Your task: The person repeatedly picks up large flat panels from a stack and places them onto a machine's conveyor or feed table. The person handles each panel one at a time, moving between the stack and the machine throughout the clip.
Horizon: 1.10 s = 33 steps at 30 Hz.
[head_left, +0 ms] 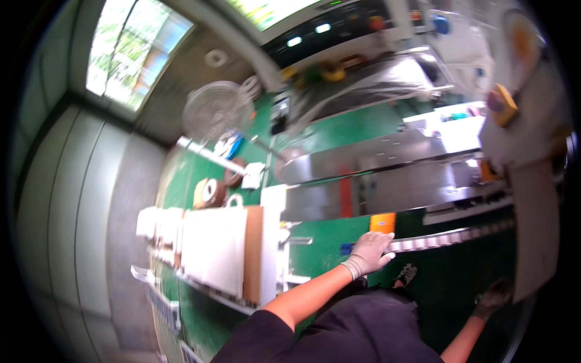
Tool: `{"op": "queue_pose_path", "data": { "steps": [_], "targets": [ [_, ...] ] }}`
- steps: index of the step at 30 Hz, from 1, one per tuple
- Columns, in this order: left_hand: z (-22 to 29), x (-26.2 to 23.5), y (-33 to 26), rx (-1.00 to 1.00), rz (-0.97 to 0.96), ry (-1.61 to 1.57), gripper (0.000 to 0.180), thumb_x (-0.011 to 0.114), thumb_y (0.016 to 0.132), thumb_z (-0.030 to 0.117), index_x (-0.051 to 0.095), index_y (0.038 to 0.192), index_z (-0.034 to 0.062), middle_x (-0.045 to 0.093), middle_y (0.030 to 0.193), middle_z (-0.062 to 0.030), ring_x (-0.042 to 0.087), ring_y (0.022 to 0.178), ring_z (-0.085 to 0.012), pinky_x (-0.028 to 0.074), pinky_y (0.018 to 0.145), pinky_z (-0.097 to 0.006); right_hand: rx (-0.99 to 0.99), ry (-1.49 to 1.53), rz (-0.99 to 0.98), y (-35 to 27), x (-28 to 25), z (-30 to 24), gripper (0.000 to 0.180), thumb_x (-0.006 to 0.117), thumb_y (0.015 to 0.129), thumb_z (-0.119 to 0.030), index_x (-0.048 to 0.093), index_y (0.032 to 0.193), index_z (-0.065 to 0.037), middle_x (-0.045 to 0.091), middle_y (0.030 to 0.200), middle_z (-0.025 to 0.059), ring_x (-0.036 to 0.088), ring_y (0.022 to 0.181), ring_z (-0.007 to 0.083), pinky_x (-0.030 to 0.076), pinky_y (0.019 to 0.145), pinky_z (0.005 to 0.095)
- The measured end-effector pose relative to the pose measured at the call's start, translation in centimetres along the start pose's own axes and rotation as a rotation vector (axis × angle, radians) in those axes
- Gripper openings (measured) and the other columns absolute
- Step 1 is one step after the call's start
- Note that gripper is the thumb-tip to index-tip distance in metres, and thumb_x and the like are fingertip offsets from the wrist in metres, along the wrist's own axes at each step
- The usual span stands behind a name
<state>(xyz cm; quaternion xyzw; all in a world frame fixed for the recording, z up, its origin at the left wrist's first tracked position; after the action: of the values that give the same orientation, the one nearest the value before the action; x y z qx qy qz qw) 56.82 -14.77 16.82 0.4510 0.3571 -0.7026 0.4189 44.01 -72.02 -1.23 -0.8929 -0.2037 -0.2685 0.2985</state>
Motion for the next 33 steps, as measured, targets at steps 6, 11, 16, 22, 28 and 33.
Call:
{"op": "queue_pose_path", "data": {
  "steps": [6, 11, 16, 22, 28, 33],
  "targets": [
    [-9.3, -0.3, -11.5, -0.337, 0.135, -0.217, 0.065, 0.059, 0.101, 0.045, 0.05, 0.15, 0.0035, 0.055, 0.15, -0.0192, 0.049, 0.142, -0.0366, 0.035, 0.121, -0.047, -0.032, -0.644, -0.647, -19.2, 18.8, 14.8, 0.032, 0.062, 0.107, -0.026, 0.065, 0.129, -0.004, 0.067, 0.117, 0.0084, 0.065, 0.106, 0.0186, 0.051, 0.097, 0.0345],
    [-21.1, 6.7, -23.8, -0.635, -0.054, -0.519, 0.061, 0.054, 0.103, 0.048, 0.058, 0.145, 0.0052, 0.058, 0.149, -0.0215, 0.054, 0.137, -0.0392, 0.041, 0.117, -0.044, -0.563, -1.078, -1.413, -41.9, 32.9, 20.6, 0.032, 0.066, 0.102, -0.024, 0.068, 0.117, 0.004, 0.067, 0.12, 0.0185, 0.064, 0.118, 0.0319, 0.048, 0.106, 0.0388],
    [-34.2, 10.2, -45.0, -0.907, 0.139, -0.266, 0.037, 0.057, 0.1, 0.041, 0.068, 0.119, 0.0111, 0.069, 0.127, -0.0159, 0.063, 0.124, -0.038, 0.051, 0.104, -0.048, -1.228, -1.447, -1.361, -48.7, 31.6, 28.2, 0.039, 0.058, 0.101, -0.044, 0.07, 0.087, -0.009, 0.069, 0.087, 0.0096, 0.064, 0.089, 0.0349, 0.047, 0.084, 0.0477],
    [-42.5, 11.9, -74.2, -1.622, 0.907, -0.276, 0.039, 0.051, 0.1, 0.036, 0.067, 0.11, 0.0018, 0.072, 0.114, -0.0254, 0.067, 0.11, -0.0439, 0.05, 0.098, -0.052, -1.207, -1.771, -1.129, -46.8, 30.3, 32.0, 0.053, 0.052, 0.105, -0.051, 0.071, 0.08, -0.009, 0.068, 0.079, 0.0143, 0.065, 0.079, 0.0371, 0.048, 0.072, 0.0496],
    [-44.4, 17.2, -81.8, -1.85, 0.913, -0.866, 0.05, 0.047, 0.104, 0.043, 0.066, 0.106, -0.0028, 0.074, 0.098, -0.024, 0.071, 0.099, -0.0406, 0.052, 0.091, -0.051, -1.119, -1.87, -1.131, -48.7, 30.6, 35.8, 0.054, 0.053, 0.104, -0.053, 0.07, 0.083, -0.006, 0.07, 0.081, 0.0192, 0.067, 0.081, 0.042, 0.048, 0.073, 0.0539],
    [-46.6, 16.0, -81.6, -1.859, 0.674, -0.857, 0.046, 0.046, 0.105, 0.038, 0.065, 0.103, -0.0038, 0.07, 0.081, -0.0186, 0.07, 0.079, -0.033, 0.053, 0.081, -0.047, -1.219, -2.025, -1.288, -55.3, 30.2, 39.1, 0.046, 0.058, 0.101, -0.045, 0.064, 0.077, -0.006, 0.068, 0.078, 0.0194, 0.065, 0.077, 0.0431, 0.047, 0.07, 0.0547]
  ]
}}
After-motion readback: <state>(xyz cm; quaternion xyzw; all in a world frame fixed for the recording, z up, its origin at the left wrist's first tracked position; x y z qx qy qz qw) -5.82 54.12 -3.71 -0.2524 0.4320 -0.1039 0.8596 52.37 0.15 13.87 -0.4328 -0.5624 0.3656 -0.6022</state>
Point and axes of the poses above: each hand's wrist, its own y-axis towards the middle knuckle, its own x-axis out of the palm, z = x × y, the point moved 8 cm from there along y, towards the middle knuckle
